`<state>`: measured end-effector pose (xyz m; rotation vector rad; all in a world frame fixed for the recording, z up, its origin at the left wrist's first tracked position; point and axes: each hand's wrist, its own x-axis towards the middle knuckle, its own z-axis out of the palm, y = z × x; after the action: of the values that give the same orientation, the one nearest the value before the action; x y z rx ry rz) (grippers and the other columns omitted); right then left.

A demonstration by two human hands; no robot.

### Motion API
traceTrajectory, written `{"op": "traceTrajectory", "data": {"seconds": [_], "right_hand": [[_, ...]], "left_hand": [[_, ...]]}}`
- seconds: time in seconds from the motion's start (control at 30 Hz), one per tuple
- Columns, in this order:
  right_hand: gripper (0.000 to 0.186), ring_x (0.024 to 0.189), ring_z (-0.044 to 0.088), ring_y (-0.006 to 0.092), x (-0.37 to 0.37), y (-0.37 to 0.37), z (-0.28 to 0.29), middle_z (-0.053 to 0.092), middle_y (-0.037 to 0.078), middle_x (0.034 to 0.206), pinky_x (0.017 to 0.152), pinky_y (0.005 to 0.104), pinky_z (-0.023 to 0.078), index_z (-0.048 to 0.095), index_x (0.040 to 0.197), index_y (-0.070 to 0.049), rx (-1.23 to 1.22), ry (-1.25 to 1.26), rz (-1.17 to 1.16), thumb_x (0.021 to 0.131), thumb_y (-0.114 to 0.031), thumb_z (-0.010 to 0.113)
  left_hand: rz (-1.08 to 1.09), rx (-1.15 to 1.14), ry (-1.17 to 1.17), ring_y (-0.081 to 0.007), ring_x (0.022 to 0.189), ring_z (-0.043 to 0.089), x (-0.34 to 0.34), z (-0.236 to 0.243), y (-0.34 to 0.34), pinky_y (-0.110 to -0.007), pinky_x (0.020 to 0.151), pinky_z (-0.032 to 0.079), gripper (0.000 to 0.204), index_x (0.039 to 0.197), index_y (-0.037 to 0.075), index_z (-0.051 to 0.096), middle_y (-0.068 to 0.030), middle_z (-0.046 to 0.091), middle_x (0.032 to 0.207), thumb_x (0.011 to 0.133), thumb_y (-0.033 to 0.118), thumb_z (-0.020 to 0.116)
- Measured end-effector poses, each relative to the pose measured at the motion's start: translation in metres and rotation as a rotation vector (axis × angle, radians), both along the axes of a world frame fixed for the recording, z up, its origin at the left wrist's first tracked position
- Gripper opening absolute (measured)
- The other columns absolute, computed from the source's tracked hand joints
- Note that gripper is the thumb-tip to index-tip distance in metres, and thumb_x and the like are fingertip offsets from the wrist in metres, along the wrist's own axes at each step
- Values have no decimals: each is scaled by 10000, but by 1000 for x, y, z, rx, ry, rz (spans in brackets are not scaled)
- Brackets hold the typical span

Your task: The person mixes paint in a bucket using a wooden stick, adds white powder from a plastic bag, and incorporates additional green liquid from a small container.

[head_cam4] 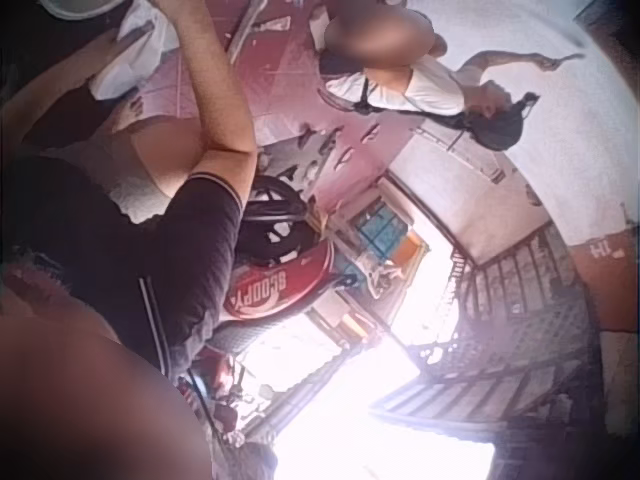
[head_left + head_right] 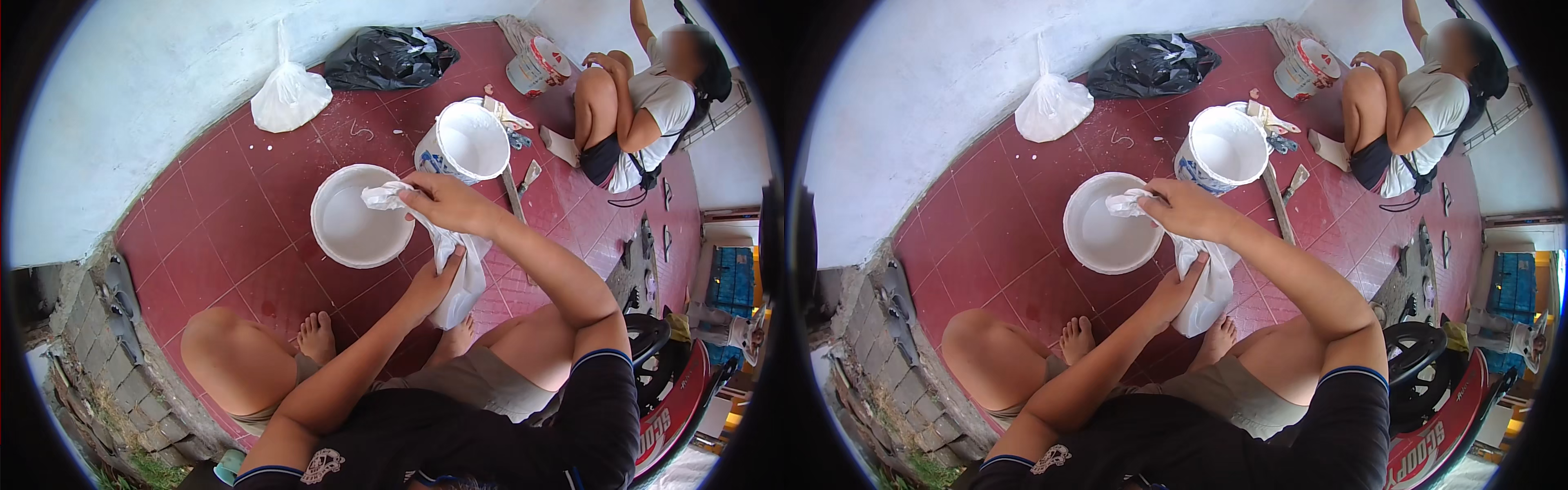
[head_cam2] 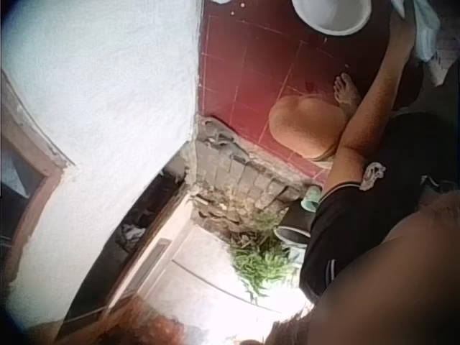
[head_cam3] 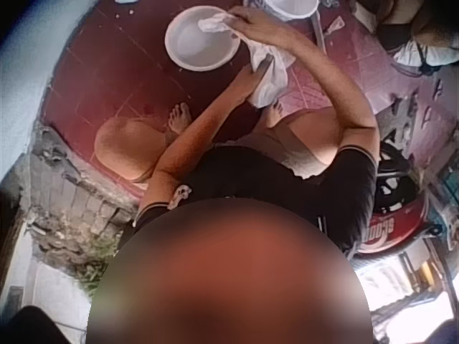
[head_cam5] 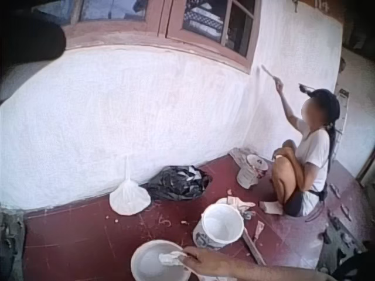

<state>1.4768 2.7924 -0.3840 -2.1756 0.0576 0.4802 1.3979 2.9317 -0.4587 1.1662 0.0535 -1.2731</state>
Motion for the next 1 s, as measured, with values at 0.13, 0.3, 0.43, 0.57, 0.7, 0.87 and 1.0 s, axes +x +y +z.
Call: {"op": "traceTrajectory", "data": {"seconds": [0.13,0.3,0.43,0.57,0.7,0.87,1.0], "right_hand": [[323,833,636,179,-1,-15,6,686,98,895,799,326,486,684,1105,-21,150,9,-73,1008,-301,555],[277,955,584,143,-6,-18,29,634,55,1002,844,293,468,712,1150,-8,187,-63,-150,984,-219,643],[246,917,570,105,-7,-19,61,631,37,973,812,275,451,722,1112,4,213,-142,-200,990,-195,643],[208,829,515,67,-12,-26,100,609,-4,908,743,248,418,721,1085,18,245,-390,-237,990,-149,643],[193,773,483,43,-10,-34,141,585,-41,828,688,222,396,728,1061,12,182,-591,-264,990,-149,648],[229,655,484,24,17,-19,194,600,-50,740,604,208,397,725,982,26,333,-722,-476,986,-192,656],[280,630,511,41,69,-13,206,617,-18,721,592,222,414,723,951,30,262,-830,-388,963,-246,681]], "left_hand": [[-44,46,-356,-321,991,691,0,-3,-4,-391,895,501,750,1249,11,607,-198,707,1046,985,682,403],[-60,124,-549,-416,1054,667,6,16,6,-446,934,493,728,1261,34,607,-249,693,1098,986,674,397],[-39,107,-713,-434,1081,639,17,33,13,-465,933,489,655,1313,33,557,-264,656,1173,1023,593,380],[-61,113,-924,-462,1094,616,37,61,28,-484,930,486,608,1401,54,489,-277,619,1242,1055,529,335],[-40,127,-1114,-468,1120,602,74,100,48,-482,945,475,629,1478,73,423,-288,617,1245,1059,532,321],[57,193,-1128,-449,1144,599,150,140,69,-438,976,448,716,1283,-28,576,-303,637,1172,1051,589,295],[305,234,-1251,-301,1088,636,194,174,93,-399,971,467,674,1338,-16,565,-206,678,1153,1042,566,400]]}}
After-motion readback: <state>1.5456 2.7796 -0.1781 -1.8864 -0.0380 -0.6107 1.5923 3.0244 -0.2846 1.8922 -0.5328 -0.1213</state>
